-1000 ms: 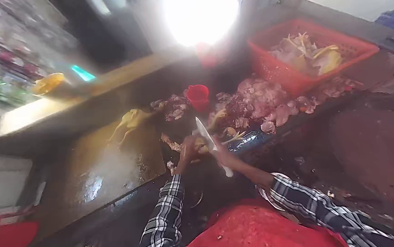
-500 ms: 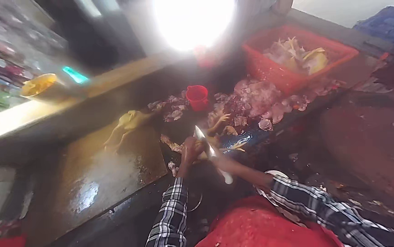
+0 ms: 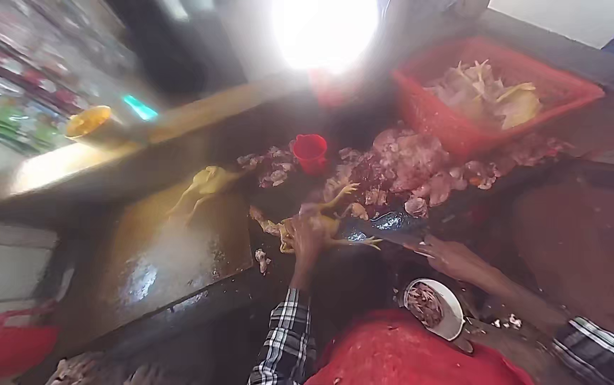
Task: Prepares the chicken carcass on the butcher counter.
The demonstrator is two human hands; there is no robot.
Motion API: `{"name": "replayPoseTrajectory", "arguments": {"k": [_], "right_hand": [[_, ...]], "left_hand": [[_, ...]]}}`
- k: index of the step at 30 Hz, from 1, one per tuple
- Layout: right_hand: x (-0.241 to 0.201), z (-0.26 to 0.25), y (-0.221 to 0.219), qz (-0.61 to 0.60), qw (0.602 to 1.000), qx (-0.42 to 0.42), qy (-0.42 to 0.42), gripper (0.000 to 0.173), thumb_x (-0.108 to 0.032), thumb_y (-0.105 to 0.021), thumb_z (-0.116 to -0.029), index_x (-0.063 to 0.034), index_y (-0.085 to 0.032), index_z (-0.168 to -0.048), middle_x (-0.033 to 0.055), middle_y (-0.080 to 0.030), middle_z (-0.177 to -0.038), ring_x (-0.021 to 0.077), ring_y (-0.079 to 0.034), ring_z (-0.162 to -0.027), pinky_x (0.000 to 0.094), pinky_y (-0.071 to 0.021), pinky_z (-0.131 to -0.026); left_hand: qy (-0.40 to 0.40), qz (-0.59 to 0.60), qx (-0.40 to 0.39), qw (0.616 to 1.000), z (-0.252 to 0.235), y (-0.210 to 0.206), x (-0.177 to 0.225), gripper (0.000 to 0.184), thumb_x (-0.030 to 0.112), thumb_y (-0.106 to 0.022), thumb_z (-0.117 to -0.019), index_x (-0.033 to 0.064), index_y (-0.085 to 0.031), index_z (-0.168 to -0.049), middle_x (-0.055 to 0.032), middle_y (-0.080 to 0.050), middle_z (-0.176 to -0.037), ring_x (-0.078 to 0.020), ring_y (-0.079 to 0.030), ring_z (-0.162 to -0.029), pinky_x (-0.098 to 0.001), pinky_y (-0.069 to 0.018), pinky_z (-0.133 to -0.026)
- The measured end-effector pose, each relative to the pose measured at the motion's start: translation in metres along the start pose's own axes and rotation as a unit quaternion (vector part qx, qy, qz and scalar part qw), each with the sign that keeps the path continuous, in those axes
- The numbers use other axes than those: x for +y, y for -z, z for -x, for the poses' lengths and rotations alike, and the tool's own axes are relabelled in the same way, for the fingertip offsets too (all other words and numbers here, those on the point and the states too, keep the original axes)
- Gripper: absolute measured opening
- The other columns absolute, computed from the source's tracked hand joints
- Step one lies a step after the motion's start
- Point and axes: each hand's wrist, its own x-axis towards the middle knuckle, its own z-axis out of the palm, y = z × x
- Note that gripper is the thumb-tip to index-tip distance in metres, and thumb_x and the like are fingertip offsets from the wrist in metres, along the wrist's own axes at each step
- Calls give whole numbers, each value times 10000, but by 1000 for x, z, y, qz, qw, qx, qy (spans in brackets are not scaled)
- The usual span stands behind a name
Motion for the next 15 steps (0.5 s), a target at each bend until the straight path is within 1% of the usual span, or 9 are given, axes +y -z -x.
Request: {"name": "replayPoseTrajectory", "arguments": {"k": [1, 3, 5, 7, 9, 10, 11, 13, 15], "right_hand": [[13, -10, -8, 11, 1000, 4, 18, 676, -181, -550, -975, -580, -405, -1501, 208, -603, -1284, 422, -683, -945, 630, -560, -738], [22, -37, -19, 14, 998, 32, 53, 627, -179, -530, -993, -566, -450, -1480, 203, -617, -1265, 414, -687, -930, 625, -566, -727], [17, -69, -29, -1, 996, 49, 79, 601, -190, -505, -1013, -560, -447, -1483, 197, -628, -1235, 409, -681, -940, 620, -561, -739], [10, -102, -27, -20, 992, 63, 105, 605, -158, -517, -1003, -518, -475, -1488, 198, -622, -1259, 408, -668, -1023, 615, -560, -809], [4, -125, -23, -26, 988, 79, 128, 546, -152, -529, -1003, -454, -545, -1458, 185, -625, -1293, 400, -615, -1179, 610, -513, -957], [0, -132, -20, -32, 987, 91, 128, 485, -172, -529, -1004, -409, -596, -1422, 171, -630, -1309, 396, -589, -1229, 614, -480, -1006], [-7, -138, -15, -46, 985, 107, 124, 427, -208, -523, -1004, -361, -635, -1387, 143, -633, -1324, 373, -572, -1263, 603, -459, -1041], [-29, -147, -1, -99, 976, 118, 153, 391, -257, -496, -1033, -295, -645, -1393, 95, -646, -1347, 316, -585, -1282, 558, -460, -1080], [-67, -155, 16, -131, 961, 64, 233, 383, -255, -445, -1074, -251, -632, -1407, 60, -634, -1415, 285, -583, -1325, 546, -457, -1106]], "left_hand": [[5, -8, 19, 1000, -5, -5, 0, 579, 486, -729, -839, 240, -637, -1355, -128, -528, -1477, -422, -364, -1453, -767, -299, -1089], [17, -24, 30, 999, -17, -4, -9, 485, 374, -730, -846, 180, -667, -1286, -135, -582, -1402, -379, -471, -1375, -669, -396, -1069], [31, -42, 9, 999, -21, 4, -18, 559, 372, -754, -829, 128, -628, -1315, -173, -586, -1369, -385, -524, -1313, -606, -464, -1038], [39, -55, -10, 998, -24, 10, -19, 665, 455, -777, -803, 134, -593, -1355, -187, -565, -1386, -400, -523, -1310, -588, -498, -1013], [44, -72, -15, 996, -19, 11, -14, 763, 535, -800, -766, 148, -588, -1388, -203, -534, -1424, -429, -496, -1333, -608, -513, -990], [49, -84, -11, 995, -16, 8, -11, 762, 522, -796, -761, 148, -587, -1391, -208, -523, -1438, -435, -486, -1342, -609, -512, -989], [53, -96, 0, 994, -14, 5, -8, 725, 463, -787, -767, 140, -588, -1385, -212, -523, -1438, -434, -487, -1343, -602, -511, -993], [54, -107, 22, 993, -9, 1, -6, 664, 324, -786, -783, 118, -587, -1382, -217, -516, -1444, -430, -484, -1349, -573, -508, -1016], [45, -109, 18, 993, -4, 4, -11, 615, 233, -771, -817, 121, -583, -1392, -213, -501, -1465, -427, -474, -1365, -555, -512, -1030]]}}
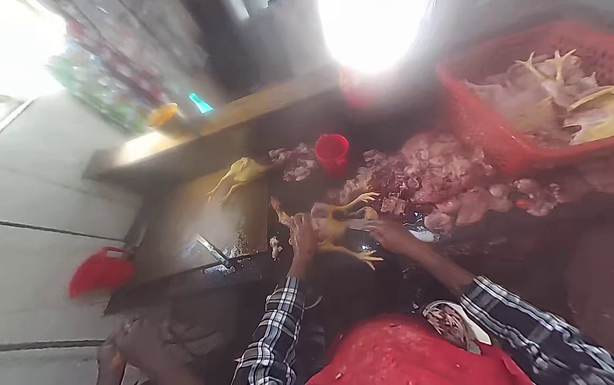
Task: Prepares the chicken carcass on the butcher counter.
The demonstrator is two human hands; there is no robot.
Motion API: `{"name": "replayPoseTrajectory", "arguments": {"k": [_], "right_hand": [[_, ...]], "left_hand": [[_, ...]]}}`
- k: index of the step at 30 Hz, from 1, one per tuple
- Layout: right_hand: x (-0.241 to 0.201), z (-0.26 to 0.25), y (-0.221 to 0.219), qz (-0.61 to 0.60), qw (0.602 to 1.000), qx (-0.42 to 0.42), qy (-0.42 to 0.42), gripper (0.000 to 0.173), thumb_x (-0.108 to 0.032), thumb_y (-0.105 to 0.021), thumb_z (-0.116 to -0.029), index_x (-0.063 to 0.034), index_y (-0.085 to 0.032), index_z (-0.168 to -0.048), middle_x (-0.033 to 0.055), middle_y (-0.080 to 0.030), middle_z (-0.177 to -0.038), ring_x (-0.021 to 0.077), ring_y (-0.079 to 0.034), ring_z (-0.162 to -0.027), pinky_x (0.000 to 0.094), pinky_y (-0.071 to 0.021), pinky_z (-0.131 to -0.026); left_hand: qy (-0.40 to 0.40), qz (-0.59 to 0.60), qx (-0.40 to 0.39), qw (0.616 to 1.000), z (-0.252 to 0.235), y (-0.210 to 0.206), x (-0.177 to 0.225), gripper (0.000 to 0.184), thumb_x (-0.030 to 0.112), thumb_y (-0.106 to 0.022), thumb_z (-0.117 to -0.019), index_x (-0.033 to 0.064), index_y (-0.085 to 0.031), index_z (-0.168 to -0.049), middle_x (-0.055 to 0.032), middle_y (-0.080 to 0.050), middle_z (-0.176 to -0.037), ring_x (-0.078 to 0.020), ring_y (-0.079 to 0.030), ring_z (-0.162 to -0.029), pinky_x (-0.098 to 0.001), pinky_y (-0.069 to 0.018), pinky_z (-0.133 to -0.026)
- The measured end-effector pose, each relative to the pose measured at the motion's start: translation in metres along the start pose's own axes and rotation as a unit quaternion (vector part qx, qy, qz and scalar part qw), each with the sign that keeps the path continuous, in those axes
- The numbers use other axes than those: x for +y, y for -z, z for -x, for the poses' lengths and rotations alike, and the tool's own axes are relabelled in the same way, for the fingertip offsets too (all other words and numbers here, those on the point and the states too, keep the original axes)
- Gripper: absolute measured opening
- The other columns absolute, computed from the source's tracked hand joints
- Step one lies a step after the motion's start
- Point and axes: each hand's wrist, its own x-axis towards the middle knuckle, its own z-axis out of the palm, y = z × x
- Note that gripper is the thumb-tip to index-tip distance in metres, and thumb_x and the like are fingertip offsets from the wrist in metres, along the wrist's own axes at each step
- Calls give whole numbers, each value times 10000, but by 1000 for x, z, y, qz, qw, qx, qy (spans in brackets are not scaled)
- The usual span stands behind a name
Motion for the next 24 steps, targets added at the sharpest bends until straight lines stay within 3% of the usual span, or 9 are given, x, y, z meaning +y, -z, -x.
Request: {"name": "replayPoseTrajectory", "arguments": {"k": [2, 5, 6, 9, 12, 15, 19, 21, 24], "right_hand": [[-39, -35, -7, -5, 997, -53, 58, 395, -307, -426, -1083, -256, -608, -1430, 68, -621, -1431, 299, -580, -1327, 583, -456, -1096], [-107, -78, -21, 20, 994, -93, 46, 512, -409, -539, -1014, -274, -509, -1507, 166, -638, -1358, 428, -637, -1184, 713, -509, -892], [-120, -91, -31, 29, 994, -97, 36, 546, -436, -593, -976, -249, -517, -1483, 190, -647, -1318, 455, -633, -1162, 725, -507, -848], [-133, -118, -54, 11, 994, -108, 22, 488, -477, -597, -970, -185, -603, -1360, 195, -662, -1285, 450, -621, -1193, 723, -499, -898], [-141, -112, -67, -25, 988, -150, -1, 489, -494, -589, -980, -164, -657, -1335, 209, -645, -1329, 448, -606, -1230, 728, -479, -954], [-146, -106, -75, -15, 991, -119, -56, 518, -499, -615, -930, -171, -651, -1329, 199, -676, -1266, 438, -647, -1158, 715, -510, -896], [-167, -102, -53, 26, 995, -67, -65, 474, -482, -576, -953, -151, -665, -1279, 202, -702, -1188, 437, -671, -1096, 688, -523, -876], [-168, -99, -51, 35, 998, -32, -41, 383, -440, -594, -961, -146, -687, -1188, 177, -707, -1155, 410, -683, -1061, 664, -538, -858], [-159, -88, -64, 41, 999, 23, -18, 348, -399, -626, -969, -128, -705, -1173, 172, -711, -1150, 387, -695, -1035, 618, -560, -868]], "left_hand": [[-39, 22, -11, 999, -1, 5, -14, 538, 171, -753, -845, 140, -603, -1361, -187, -515, -1464, -389, -494, -1361, -528, -527, -1026], [-100, 59, -27, 993, -9, 11, -39, 515, 139, -729, -863, 188, -613, -1363, -139, -521, -1475, -319, -531, -1342, -496, -529, -1039], [-116, 67, -26, 991, -13, 10, -46, 492, 136, -723, -868, 210, -624, -1345, -123, -535, -1455, -301, -546, -1325, -491, -536, -1032], [-143, 76, -20, 987, -24, 8, -58, 415, 100, -654, -896, 258, -664, -1280, -69, -579, -1417, -268, -548, -1323, -494, -521, -1043], [-146, 59, -37, 987, -34, 12, -68, 436, 69, -648, -874, 247, -680, -1270, -54, -595, -1412, -269, -564, -1312, -512, -517, -1043], [-130, 52, -75, 987, -49, 28, -71, 449, 137, -742, -806, 268, -704, -1234, -39, -640, -1367, -275, -612, -1254, -563, -533, -1001], [-145, 78, -160, 973, -84, 50, -86, 360, 272, -720, -853, 276, -729, -1213, -72, -718, -1223, -299, -663, -1164, -623, -520, -973], [-145, 124, -205, 960, -101, 52, -94, 312, 295, -707, -904, 248, -731, -1211, -73, -731, -1182, -264, -687, -1112, -582, -533, -974], [-141, 203, -257, 934, -111, 60, -97, 285, 216, -671, -945, 155, -721, -1219, -104, -722, -1177, -244, -692, -1067, -524, -548, -952]]}}
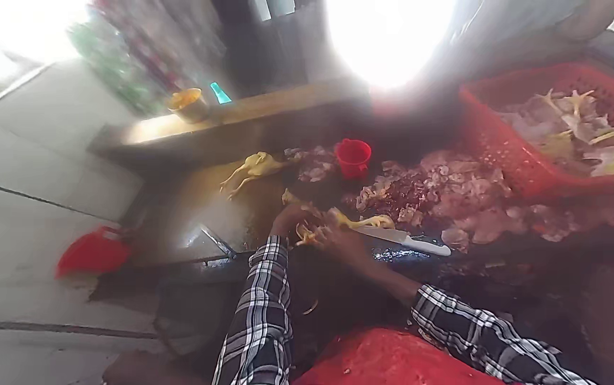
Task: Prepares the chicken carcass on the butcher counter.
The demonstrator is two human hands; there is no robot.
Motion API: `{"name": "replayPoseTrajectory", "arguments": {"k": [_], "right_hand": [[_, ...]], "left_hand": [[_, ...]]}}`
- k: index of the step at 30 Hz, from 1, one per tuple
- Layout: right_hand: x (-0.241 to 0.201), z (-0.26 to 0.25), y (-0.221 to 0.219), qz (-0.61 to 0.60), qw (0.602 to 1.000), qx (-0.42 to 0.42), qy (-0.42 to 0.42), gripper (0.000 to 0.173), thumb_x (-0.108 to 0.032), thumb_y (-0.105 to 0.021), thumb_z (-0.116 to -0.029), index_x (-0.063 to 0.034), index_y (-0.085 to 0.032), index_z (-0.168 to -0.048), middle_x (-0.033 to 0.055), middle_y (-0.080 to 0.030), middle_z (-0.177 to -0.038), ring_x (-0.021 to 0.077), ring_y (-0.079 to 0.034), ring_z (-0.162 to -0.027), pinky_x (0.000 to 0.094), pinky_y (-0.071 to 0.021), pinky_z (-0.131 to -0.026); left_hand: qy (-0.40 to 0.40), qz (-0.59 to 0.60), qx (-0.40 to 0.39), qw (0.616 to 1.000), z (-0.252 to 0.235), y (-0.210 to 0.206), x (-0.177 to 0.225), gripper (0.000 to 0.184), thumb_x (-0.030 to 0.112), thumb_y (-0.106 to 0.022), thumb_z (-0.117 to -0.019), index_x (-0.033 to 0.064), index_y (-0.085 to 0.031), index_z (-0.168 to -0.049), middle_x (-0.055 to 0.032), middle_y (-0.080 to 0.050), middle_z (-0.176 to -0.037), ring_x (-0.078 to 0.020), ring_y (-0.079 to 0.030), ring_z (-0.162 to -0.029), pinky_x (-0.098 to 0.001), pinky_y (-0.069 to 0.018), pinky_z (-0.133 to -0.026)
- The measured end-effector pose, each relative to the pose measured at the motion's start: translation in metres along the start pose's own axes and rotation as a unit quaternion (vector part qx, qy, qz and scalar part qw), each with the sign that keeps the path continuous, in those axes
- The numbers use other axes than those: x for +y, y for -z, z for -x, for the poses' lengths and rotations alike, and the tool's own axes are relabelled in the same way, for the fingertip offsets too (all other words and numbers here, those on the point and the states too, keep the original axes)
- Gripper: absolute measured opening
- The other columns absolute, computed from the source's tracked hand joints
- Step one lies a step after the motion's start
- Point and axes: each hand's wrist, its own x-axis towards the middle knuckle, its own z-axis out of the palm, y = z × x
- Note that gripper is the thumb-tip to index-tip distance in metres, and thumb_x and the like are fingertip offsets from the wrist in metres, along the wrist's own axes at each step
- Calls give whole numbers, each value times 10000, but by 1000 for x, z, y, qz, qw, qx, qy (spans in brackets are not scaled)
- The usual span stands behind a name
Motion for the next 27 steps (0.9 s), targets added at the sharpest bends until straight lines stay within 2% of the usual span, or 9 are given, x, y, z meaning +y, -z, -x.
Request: {"name": "replayPoseTrajectory", "arguments": {"k": [5, 10, 13, 15, 17, 19, 21, 23, 27], "right_hand": [[18, 28, -31, 13, 999, 36, -2, 363, -352, -589, -995, -157, -675, -1289, 171, -700, -1110, 372, -681, -1047, 578, -550, -906], [57, 46, -49, 41, 998, 55, 1, 302, -304, -544, -1037, -269, -667, -1311, 127, -691, -1236, 356, -651, -1161, 610, -518, -974], [72, 40, -17, 25, 999, 9, -34, 368, -417, -489, -1046, -208, -675, -1284, 124, -691, -1256, 351, -689, -1103, 609, -564, -893], [75, 27, 7, 18, 998, 42, -52, 427, -450, -463, -1048, -186, -663, -1318, 107, -678, -1303, 319, -673, -1158, 570, -558, -941], [66, 2, 29, 24, 999, 46, -3, 444, -381, -461, -1045, -202, -600, -1427, 63, -596, -1448, 251, -592, -1308, 492, -513, -1060], [58, -33, 25, 61, 990, 7, 130, 398, -329, -465, -1041, -179, -628, -1372, 53, -578, -1461, 276, -535, -1356, 519, -460, -1109], [56, -66, 16, 107, 966, -35, 234, 387, -264, -498, -1048, -199, -583, -1420, 33, -508, -1547, 341, -516, -1369, 616, -467, -1050], [50, -86, 14, 134, 953, -75, 262, 375, -183, -525, -1038, -175, -584, -1408, 44, -498, -1556, 378, -501, -1386, 662, -485, -990], [27, -90, 14, 152, 965, -104, 186, 374, -237, -546, -1018, -115, -602, -1367, 143, -597, -1425, 462, -635, -1141, 705, -510, -862]], "left_hand": [[20, 100, -21, 995, 1, 12, -10, 292, 153, -692, -927, 97, -704, -1213, -104, -719, -1132, -202, -690, -989, -449, -576, -877], [58, 150, -10, 987, -14, 10, -26, 400, 318, -770, -868, 127, -710, -1215, -98, -732, -1127, -228, -707, -994, -474, -592, -866], [-15, 14, 60, 998, -18, -12, -6, 399, 395, -745, -881, 143, -733, -1189, -93, -732, -1165, -238, -686, -1111, -523, -537, -1006], [-2, -50, 74, 996, -15, -30, 8, 472, 478, -700, -903, 172, -705, -1263, -108, -708, -1243, -278, -652, -1202, -569, -491, -1063], [19, -57, 84, 995, -15, -40, 13, 498, 533, -654, -924, 184, -698, -1275, -105, -702, -1259, -279, -645, -1216, -573, -486, -1064], [31, -60, 82, 994, -18, -43, 12, 494, 545, -614, -942, 179, -703, -1263, -106, -708, -1243, -280, -654, -1201, -574, -497, -1047], [37, -56, 72, 995, -22, -41, 16, 473, 518, -590, -965, 158, -705, -1250, -120, -706, -1239, -293, -652, -1198, -581, -497, -1041], [51, -48, 79, 994, -23, -39, 16, 469, 512, -587, -970, 155, -702, -1252, -124, -701, -1248, -295, -647, -1208, -582, -497, -1043], [78, -42, 102, 991, -22, -43, 11, 492, 528, -559, -976, 162, -681, -1282, -126, -692, -1268, -305, -642, -1217, -590, -503, -1028]]}}
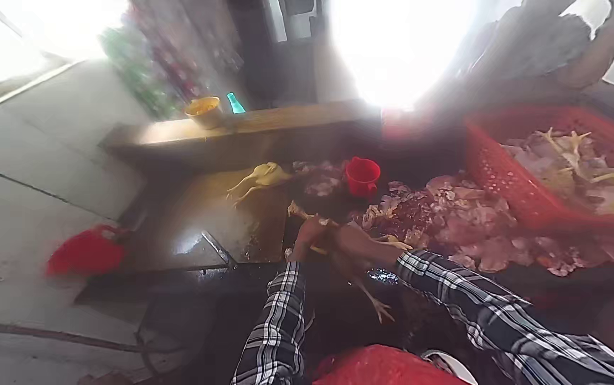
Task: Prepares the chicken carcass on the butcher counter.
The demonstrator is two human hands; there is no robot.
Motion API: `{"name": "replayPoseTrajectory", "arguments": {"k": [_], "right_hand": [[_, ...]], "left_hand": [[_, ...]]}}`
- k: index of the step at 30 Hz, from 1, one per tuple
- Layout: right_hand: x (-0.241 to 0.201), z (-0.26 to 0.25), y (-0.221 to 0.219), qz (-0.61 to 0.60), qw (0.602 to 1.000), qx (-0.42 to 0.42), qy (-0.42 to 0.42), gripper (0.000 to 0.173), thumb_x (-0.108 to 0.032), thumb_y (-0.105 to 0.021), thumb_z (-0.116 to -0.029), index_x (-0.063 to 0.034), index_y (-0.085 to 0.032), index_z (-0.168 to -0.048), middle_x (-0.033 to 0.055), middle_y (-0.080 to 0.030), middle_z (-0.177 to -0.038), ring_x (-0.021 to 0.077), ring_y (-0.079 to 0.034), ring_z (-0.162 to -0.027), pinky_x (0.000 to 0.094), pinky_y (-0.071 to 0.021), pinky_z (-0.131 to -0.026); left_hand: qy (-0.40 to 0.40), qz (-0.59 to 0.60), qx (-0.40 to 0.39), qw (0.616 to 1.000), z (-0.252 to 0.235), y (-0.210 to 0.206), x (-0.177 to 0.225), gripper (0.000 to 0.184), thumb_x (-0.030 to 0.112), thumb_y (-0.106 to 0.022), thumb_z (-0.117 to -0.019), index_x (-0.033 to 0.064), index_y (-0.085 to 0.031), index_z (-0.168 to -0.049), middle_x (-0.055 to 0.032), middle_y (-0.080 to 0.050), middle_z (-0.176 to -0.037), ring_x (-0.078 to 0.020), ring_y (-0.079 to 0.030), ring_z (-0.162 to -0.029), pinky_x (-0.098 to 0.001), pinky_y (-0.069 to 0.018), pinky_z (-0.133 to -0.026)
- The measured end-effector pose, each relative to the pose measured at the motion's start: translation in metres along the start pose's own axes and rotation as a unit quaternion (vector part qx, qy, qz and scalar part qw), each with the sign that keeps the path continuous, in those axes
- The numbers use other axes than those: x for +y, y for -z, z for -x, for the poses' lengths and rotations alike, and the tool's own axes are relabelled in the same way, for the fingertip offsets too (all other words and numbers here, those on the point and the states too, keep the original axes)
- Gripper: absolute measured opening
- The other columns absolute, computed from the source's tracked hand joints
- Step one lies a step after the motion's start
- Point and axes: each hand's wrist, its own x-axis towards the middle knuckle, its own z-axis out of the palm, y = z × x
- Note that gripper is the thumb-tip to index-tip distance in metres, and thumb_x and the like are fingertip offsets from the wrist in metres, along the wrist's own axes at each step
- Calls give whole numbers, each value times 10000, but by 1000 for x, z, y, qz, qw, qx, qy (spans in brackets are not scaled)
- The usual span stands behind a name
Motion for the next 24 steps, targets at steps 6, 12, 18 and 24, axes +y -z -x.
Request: {"name": "replayPoseTrajectory", "arguments": {"k": [6, 12, 18, 24], "right_hand": [[-35, -19, 22, 0, 980, -123, -154, 444, -349, -613, -966, -6, -633, -1248, 285, -648, -1219, 502, -640, -1080, 722, -499, -843], [-19, -47, 14, 20, 956, -219, -195, 566, -501, -703, -877, 25, -707, -1088, 284, -674, -1160, 491, -629, -1109, 731, -458, -920], [5, -38, 16, -38, 943, -247, -218, 537, -513, -674, -898, -15, -720, -1094, 257, -691, -1140, 456, -652, -1097, 728, -478, -902], [-4, -37, 13, -11, 956, -227, -183, 510, -512, -640, -913, -30, -721, -1057, 243, -701, -1099, 460, -663, -1043, 737, -486, -851]], "left_hand": [[30, 2, 20, 999, 7, -8, 8, 439, 354, -617, -919, 227, -650, -1337, -113, -690, -1282, -324, -652, -1201, -614, -527, -979], [41, 11, 83, 996, 18, -22, 0, 463, 290, -607, -933, 256, -596, -1395, -119, -653, -1342, -326, -651, -1203, -590, -546, -966], [45, 30, 120, 991, 27, -36, 10, 445, 244, -628, -932, 256, -601, -1376, -122, -651, -1325, -327, -646, -1205, -573, -549, -967], [48, 32, 140, 988, 30, -41, 8, 432, 339, -623, -950, 267, -607, -1376, -81, -658, -1335, -290, -643, -1223, -562, -545, -977]]}}
